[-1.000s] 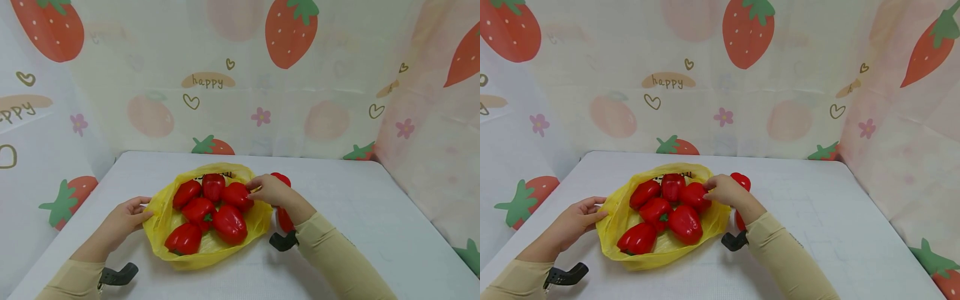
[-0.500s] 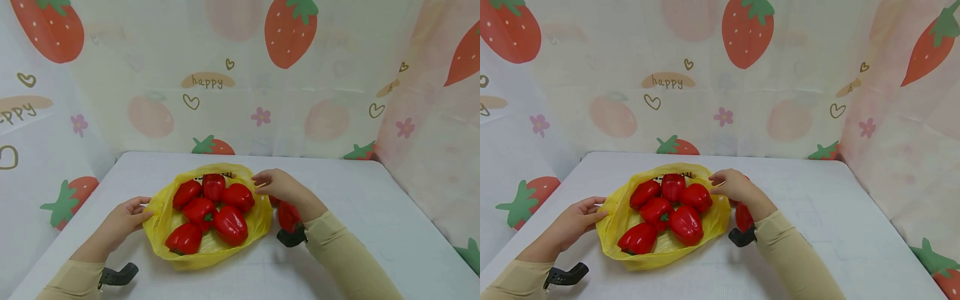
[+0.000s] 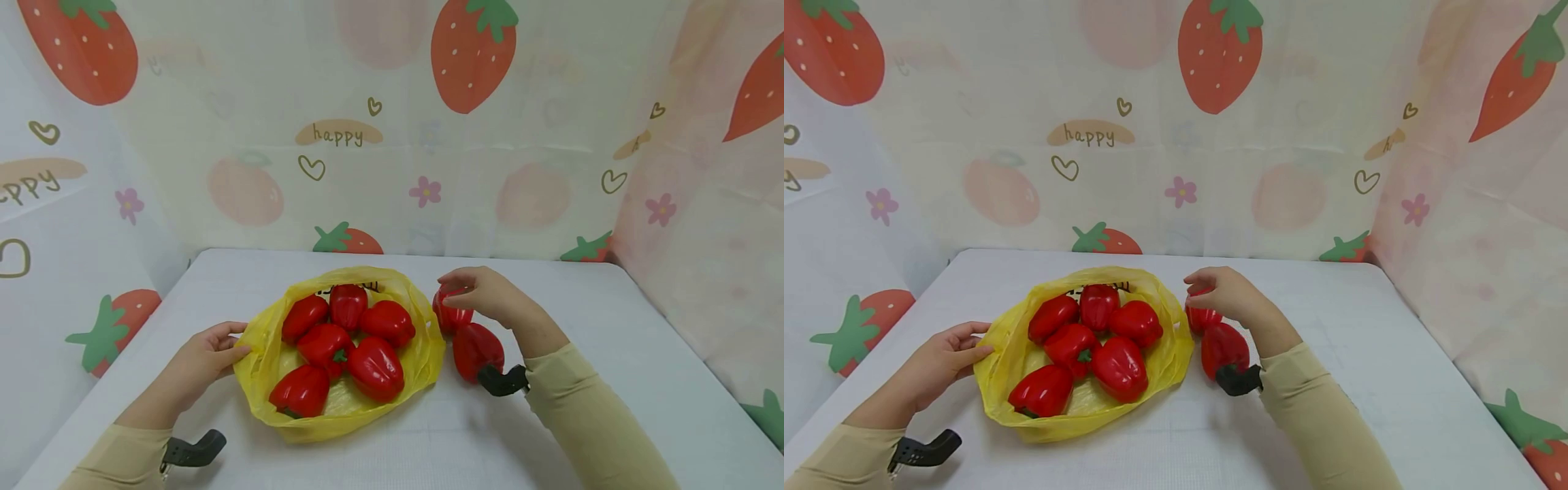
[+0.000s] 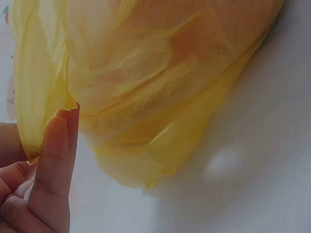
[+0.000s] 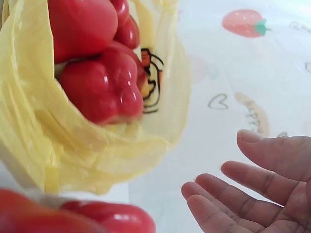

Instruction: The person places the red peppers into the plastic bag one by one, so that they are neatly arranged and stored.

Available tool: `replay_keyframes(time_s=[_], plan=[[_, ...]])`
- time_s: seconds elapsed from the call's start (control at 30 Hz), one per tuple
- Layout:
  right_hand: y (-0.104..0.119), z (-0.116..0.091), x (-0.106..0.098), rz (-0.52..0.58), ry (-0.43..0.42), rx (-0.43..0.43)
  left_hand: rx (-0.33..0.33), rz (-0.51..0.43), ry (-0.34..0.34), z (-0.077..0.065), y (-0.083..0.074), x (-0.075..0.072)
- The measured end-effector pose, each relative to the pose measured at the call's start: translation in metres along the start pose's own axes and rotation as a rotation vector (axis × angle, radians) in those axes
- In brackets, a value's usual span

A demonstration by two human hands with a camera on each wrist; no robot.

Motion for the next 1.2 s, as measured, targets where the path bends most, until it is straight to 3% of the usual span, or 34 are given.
replay_keyframes(time_s=[0.6, 0.8, 1.2], plan=[[-0.054, -0.018, -0.025, 0.026, 0.036, 0.04, 0.008, 0.001, 0.004, 0.003, 0.001, 0.0], [-0.067, -0.023, -0.019, 0.067, 0.055, 0.11, 0.012, -0.002, 0.004, 0.004, 0.001, 0.0], [-0.084, -0.03, 0.003, 0.045, 0.106, 0.185, 0.006, 0.006, 0.001, 0.004, 0.003, 0.0]])
Point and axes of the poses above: each hand's wrist, its own z-axis towards the middle knuckle, its own x-axis out of the palm, y = z × x, the point moved 3 cm from there along z, towards the middle knuckle, and after that the axes turned 2 degrees about -y, right-handed, at the moved point
